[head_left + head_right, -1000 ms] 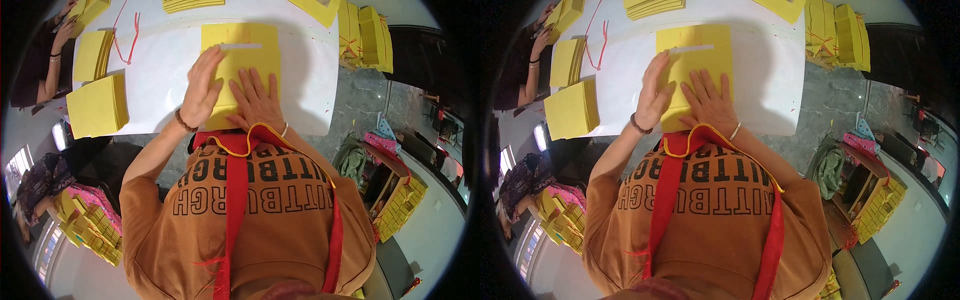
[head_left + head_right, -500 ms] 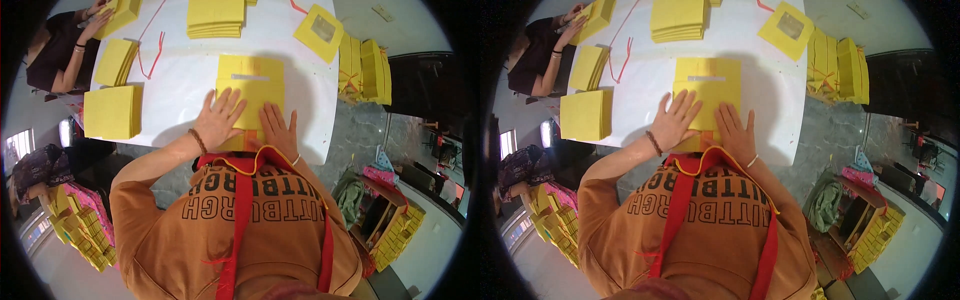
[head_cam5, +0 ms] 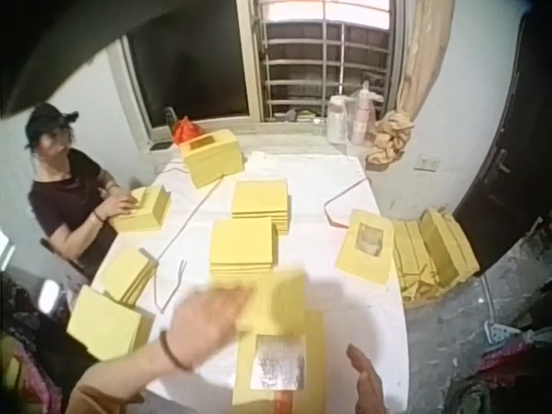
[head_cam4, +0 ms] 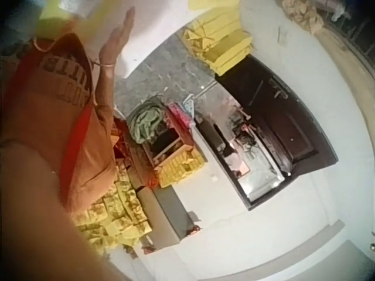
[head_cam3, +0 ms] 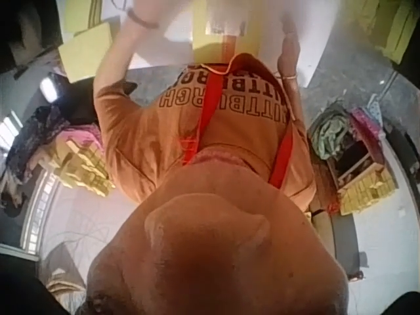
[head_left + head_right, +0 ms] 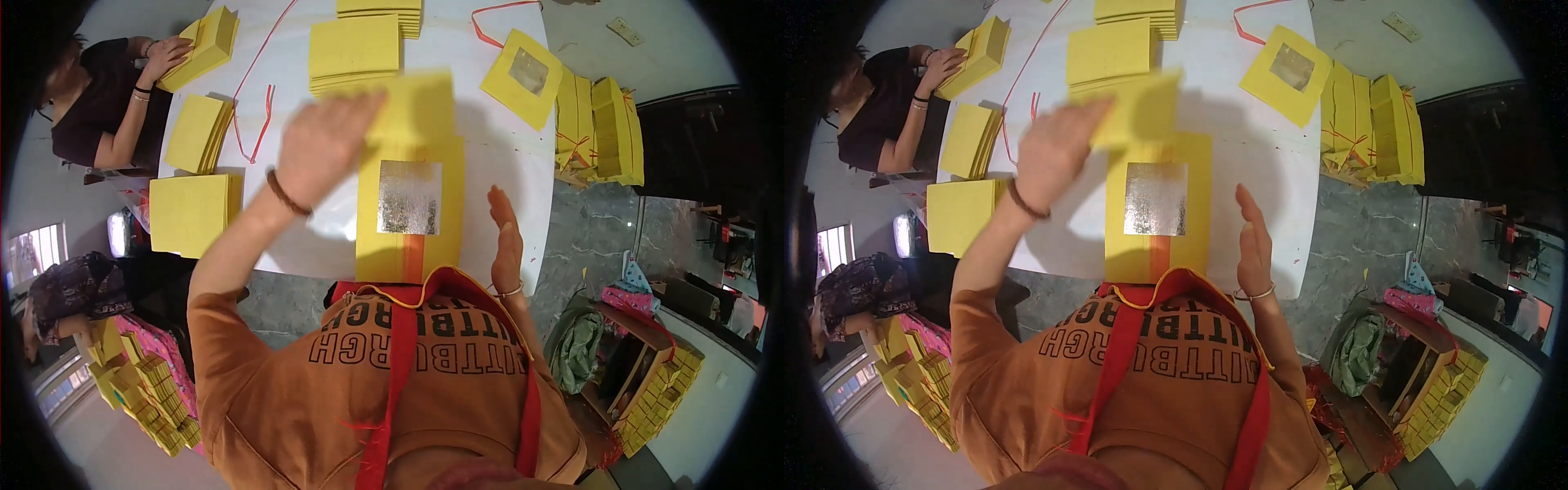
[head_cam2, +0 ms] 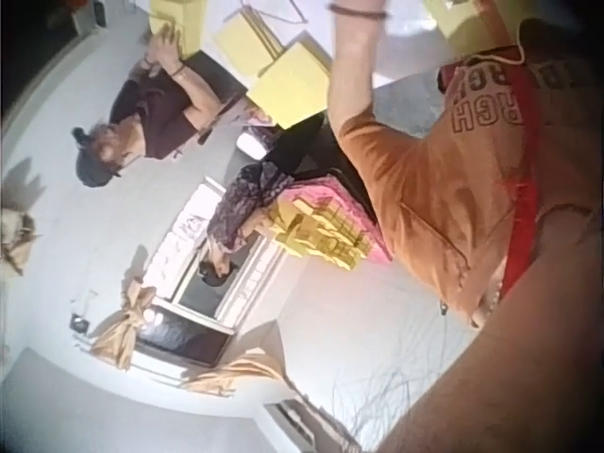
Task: Folding sheets of yellow joss paper with foil inserts on a workshop table.
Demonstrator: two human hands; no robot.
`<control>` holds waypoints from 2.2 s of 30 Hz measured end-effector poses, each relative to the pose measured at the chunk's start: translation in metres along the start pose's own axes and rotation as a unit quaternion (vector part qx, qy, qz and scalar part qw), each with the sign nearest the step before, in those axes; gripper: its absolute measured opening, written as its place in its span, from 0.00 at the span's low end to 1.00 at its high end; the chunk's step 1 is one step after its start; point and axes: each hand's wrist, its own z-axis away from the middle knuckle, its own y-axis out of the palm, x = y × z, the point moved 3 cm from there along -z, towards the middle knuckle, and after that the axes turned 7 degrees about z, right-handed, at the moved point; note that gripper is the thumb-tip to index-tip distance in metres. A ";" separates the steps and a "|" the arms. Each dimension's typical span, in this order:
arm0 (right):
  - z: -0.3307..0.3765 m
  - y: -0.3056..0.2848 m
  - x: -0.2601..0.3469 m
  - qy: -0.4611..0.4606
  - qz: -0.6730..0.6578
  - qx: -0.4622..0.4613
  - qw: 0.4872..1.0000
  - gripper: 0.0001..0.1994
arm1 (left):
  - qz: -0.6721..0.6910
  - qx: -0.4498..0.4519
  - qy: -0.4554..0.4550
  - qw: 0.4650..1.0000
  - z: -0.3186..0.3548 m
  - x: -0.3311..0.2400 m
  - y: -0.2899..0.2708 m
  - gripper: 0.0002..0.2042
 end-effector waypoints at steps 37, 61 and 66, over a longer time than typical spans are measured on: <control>-0.010 0.029 0.020 -0.267 0.287 0.035 0.919 0.15 | -0.046 0.273 -0.116 0.954 -0.004 0.157 0.158 0.41; -0.008 0.045 -0.016 -0.277 0.188 0.053 0.941 0.08 | 0.161 0.154 0.014 0.975 0.148 -0.092 0.026 0.21; -0.009 0.040 -0.027 -0.231 0.122 0.092 0.961 0.07 | 0.212 0.115 0.012 0.970 0.144 -0.094 0.021 0.13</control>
